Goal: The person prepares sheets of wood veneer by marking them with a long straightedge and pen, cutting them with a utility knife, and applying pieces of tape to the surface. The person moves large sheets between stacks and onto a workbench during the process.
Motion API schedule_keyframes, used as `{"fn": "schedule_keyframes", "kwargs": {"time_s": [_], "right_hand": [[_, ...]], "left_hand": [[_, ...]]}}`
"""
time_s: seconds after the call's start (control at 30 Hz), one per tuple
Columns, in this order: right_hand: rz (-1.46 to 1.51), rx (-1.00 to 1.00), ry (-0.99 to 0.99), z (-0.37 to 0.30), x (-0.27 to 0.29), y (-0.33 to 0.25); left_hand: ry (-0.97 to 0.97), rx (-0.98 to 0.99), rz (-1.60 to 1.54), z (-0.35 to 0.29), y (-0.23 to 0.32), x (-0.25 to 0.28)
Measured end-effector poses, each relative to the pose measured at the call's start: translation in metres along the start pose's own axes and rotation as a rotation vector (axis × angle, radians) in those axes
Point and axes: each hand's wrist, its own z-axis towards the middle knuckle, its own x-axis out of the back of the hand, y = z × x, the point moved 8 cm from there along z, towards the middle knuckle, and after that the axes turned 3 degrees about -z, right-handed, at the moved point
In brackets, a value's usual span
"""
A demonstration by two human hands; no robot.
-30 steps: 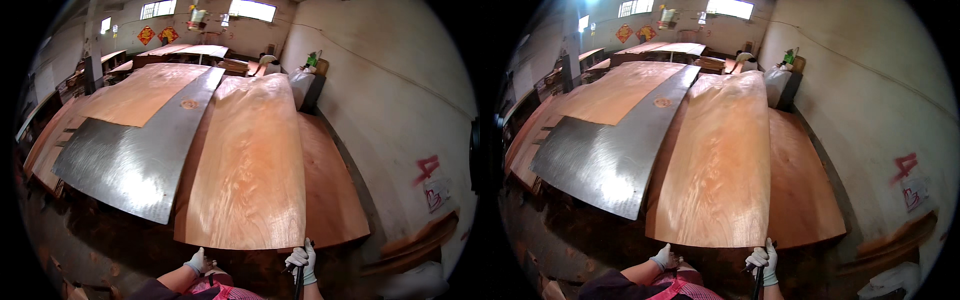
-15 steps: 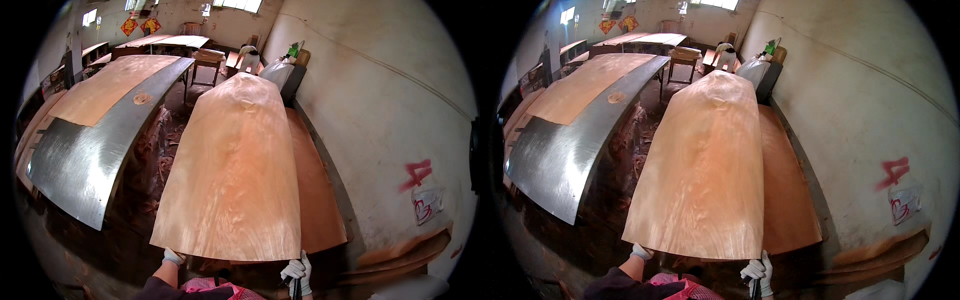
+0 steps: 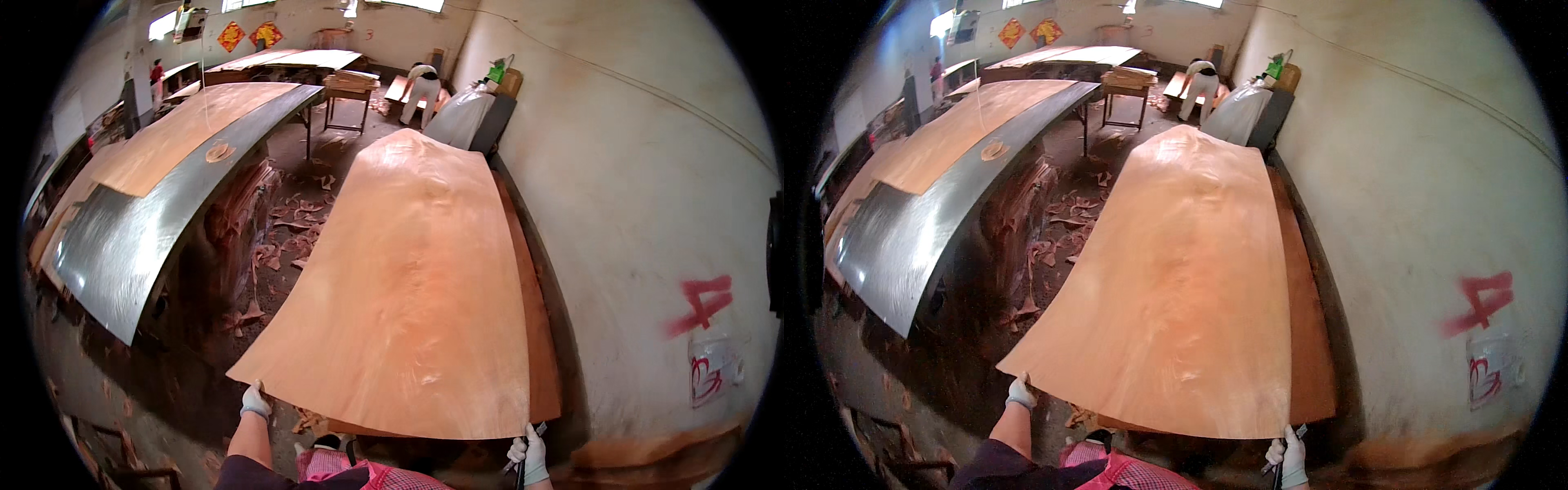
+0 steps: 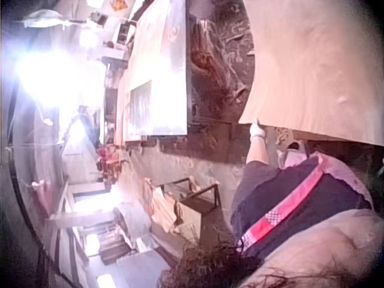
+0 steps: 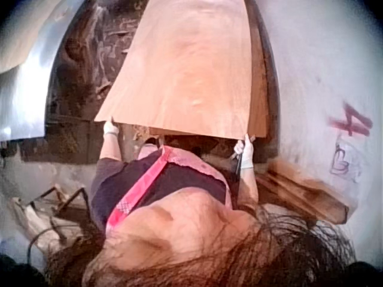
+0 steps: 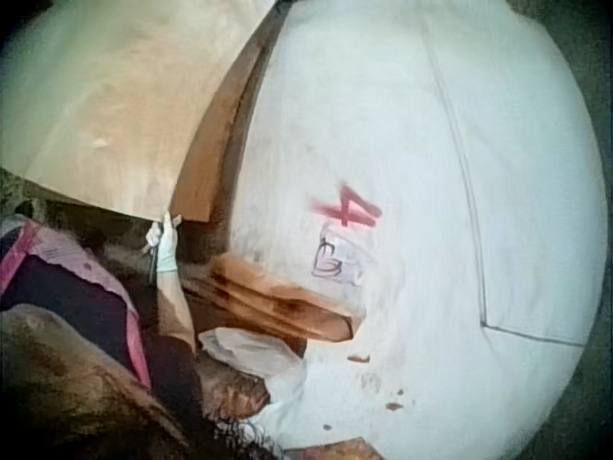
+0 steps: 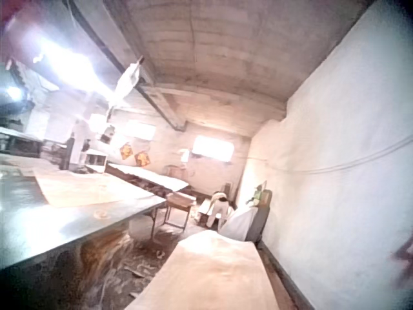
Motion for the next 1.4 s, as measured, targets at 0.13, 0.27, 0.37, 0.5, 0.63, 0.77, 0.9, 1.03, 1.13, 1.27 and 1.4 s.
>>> {"fn": "schedule_keyframes", "kwargs": {"time_s": [0.13,0.27,0.37,0.5,0.63,0.77,0.9,1.03,1.13,1.27,1.4], "right_hand": [[-0.119,0.038,0.194,0.02,0.089,-0.04],[-0.219,0.017,0.297,0.023,0.127,-0.071],[-0.333,0.041,0.371,0.009,0.149,-0.085],[-0.493,0.114,0.392,0.021,0.17,-0.089],[-0.571,0.057,0.392,0.067,0.185,-0.083],[-0.525,0.033,0.47,0.121,0.202,-0.081],[-0.555,0.037,0.472,0.147,0.213,-0.08],[-0.618,0.044,0.486,0.169,0.228,-0.067],[-0.646,-0.005,0.522,0.184,0.243,-0.046],[-0.602,-0.113,0.577,0.191,0.267,-0.01],[-0.547,-0.209,0.448,0.211,0.279,0.023]], "left_hand": [[0.102,-0.008,-0.058,-0.062,-0.073,-0.033],[0.09,-0.131,-0.098,-0.09,-0.101,-0.019],[0.18,-0.064,-0.088,-0.116,-0.141,-0.023],[0.136,0.01,-0.108,-0.115,-0.182,-0.026],[0.125,-0.012,-0.086,-0.085,-0.212,-0.045],[0.184,-0.038,-0.069,-0.027,-0.253,-0.031],[0.301,0.025,-0.111,-0.014,-0.302,-0.035],[0.49,0.052,0.144,-0.006,-0.329,-0.008],[0.398,0.074,0.056,-0.008,-0.357,-0.002],[0.397,0.115,0.004,-0.001,-0.401,0.035],[0.37,0.213,0.055,-0.007,-0.449,0.055]]}}
